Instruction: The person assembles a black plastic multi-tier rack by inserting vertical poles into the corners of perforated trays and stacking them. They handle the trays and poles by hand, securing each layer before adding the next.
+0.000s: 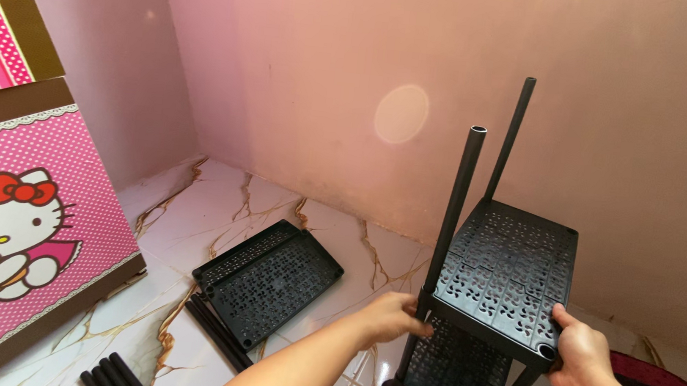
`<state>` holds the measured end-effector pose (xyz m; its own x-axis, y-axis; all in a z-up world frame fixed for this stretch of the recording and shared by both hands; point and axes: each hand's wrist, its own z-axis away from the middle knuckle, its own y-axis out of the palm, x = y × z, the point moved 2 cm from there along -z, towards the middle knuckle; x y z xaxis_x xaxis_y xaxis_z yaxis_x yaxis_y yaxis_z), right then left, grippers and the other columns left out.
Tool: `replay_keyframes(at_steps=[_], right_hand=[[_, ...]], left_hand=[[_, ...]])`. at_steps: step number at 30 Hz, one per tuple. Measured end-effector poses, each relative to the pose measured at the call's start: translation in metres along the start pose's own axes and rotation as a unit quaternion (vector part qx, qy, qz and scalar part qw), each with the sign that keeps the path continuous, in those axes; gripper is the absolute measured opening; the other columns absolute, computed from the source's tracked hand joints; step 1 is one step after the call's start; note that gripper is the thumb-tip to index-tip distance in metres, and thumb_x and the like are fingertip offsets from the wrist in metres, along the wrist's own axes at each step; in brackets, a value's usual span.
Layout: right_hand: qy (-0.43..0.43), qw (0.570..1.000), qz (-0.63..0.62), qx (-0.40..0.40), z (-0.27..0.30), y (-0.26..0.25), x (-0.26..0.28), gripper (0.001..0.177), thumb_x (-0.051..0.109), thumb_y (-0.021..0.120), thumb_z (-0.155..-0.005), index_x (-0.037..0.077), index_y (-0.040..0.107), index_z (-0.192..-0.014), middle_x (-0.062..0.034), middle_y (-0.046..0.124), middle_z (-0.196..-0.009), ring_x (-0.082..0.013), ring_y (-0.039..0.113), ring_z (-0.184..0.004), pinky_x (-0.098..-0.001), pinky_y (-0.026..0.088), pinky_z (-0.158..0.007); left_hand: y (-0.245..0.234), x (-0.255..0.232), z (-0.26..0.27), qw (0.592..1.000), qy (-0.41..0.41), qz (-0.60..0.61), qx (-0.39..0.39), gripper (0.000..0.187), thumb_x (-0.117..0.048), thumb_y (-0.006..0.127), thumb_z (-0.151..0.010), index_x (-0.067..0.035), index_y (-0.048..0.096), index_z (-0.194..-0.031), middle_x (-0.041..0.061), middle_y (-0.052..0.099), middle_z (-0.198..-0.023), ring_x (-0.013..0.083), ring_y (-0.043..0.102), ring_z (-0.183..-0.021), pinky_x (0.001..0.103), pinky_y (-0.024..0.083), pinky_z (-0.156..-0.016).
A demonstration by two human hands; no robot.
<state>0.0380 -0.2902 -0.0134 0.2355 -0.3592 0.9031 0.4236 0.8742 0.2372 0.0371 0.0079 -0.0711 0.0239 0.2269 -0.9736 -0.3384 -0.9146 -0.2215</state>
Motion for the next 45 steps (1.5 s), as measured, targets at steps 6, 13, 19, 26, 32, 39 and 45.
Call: replay_keyframes(at_steps=[6,13,19,26,32,39,45], right_hand=[[0.044,0.992,0.055,0.107,0.006,0.008,-0.007,0.029,0.033,0.048,-0.11,0.006,0.059,-0.115,-0.0087,0.065,-0.093,-0.0202,0.061,-0.077,-0.0419,0.049,-0.071],[0.067,0.984,0.106,0.127,0.02,0.024,0.001,0.032,0.036,0.044,-0.11,0.007,0.058,-0.111,-0.008,0.066,-0.087,-0.0188,0.06,-0.076,-0.0395,0.049,-0.073],[0.059,0.978,0.149,0.136,0.011,0.023,0.005,0.032,0.037,0.044,-0.11,0.008,0.059,-0.11,-0.0083,0.065,-0.084,-0.0163,0.058,-0.071,-0.0371,0.047,-0.07],[0.04,0.974,0.192,0.114,0.003,0.025,0.003,0.043,0.039,0.05,-0.108,0.002,0.063,-0.123,-0.0167,0.064,-0.098,-0.0213,0.058,-0.085,-0.0413,0.051,-0.073],[-0.288,0.862,0.418,-0.005,-0.011,0.011,0.033,0.08,0.053,0.072,-0.094,-0.002,0.048,-0.146,-0.0287,0.052,-0.142,-0.0383,0.05,-0.126,-0.0551,0.041,-0.102],[-0.649,0.625,0.432,0.01,0.096,0.065,0.045,0.033,0.03,0.077,-0.098,0.006,0.066,-0.118,-0.0113,0.063,-0.129,-0.0306,0.054,-0.129,-0.0448,0.044,-0.112],[-0.716,0.589,0.336,0.164,0.195,0.138,0.007,0.024,0.014,0.078,-0.087,0.007,0.069,-0.107,-0.0086,0.065,-0.12,-0.0301,0.062,-0.115,-0.0418,0.051,-0.095]], left_hand=[[-0.027,-0.005,0.008,0.996,-0.03,-0.002,-0.081,0.03,-0.026,0.072,-0.092,-0.008,0.076,-0.116,0.001,0.073,-0.099,0.0124,0.061,-0.087,0.031,0.051,-0.084],[-0.04,-0.011,0.02,0.996,-0.041,-0.013,-0.083,0.03,-0.03,0.074,-0.09,-0.011,0.08,-0.111,0.0,0.075,-0.101,0.0133,0.059,-0.083,0.031,0.05,-0.083],[-0.047,-0.017,0.035,0.997,-0.073,0.0,-0.023,0.039,-0.037,0.077,-0.085,-0.014,0.078,-0.116,0.001,0.075,-0.109,0.0164,0.064,-0.095,0.039,0.047,-0.085],[-0.051,-0.013,0.035,0.997,-0.081,-0.017,0.0,0.045,-0.028,0.079,-0.08,-0.013,0.075,-0.122,0.004,0.075,-0.114,0.021,0.064,-0.107,0.043,0.049,-0.089],[-0.086,0.017,0.025,0.98,-0.009,-0.197,0.024,0.06,-0.024,0.084,-0.075,-0.011,0.066,-0.131,0.011,0.076,-0.119,0.023,0.071,-0.112,0.034,0.052,-0.1],[-0.168,0.054,0.098,0.855,-0.099,-0.509,-0.034,0.036,-0.017,0.077,-0.08,-0.018,0.076,-0.116,0.008,0.074,-0.114,0.0292,0.07,-0.108,0.04,0.054,-0.092],[-0.164,0.101,0.149,0.716,-0.168,-0.668,0.11,0.024,-0.01,0.068,-0.084,-0.014,0.082,-0.103,0.011,0.077,-0.109,0.032,0.072,-0.104,0.046,0.058,-0.084]])
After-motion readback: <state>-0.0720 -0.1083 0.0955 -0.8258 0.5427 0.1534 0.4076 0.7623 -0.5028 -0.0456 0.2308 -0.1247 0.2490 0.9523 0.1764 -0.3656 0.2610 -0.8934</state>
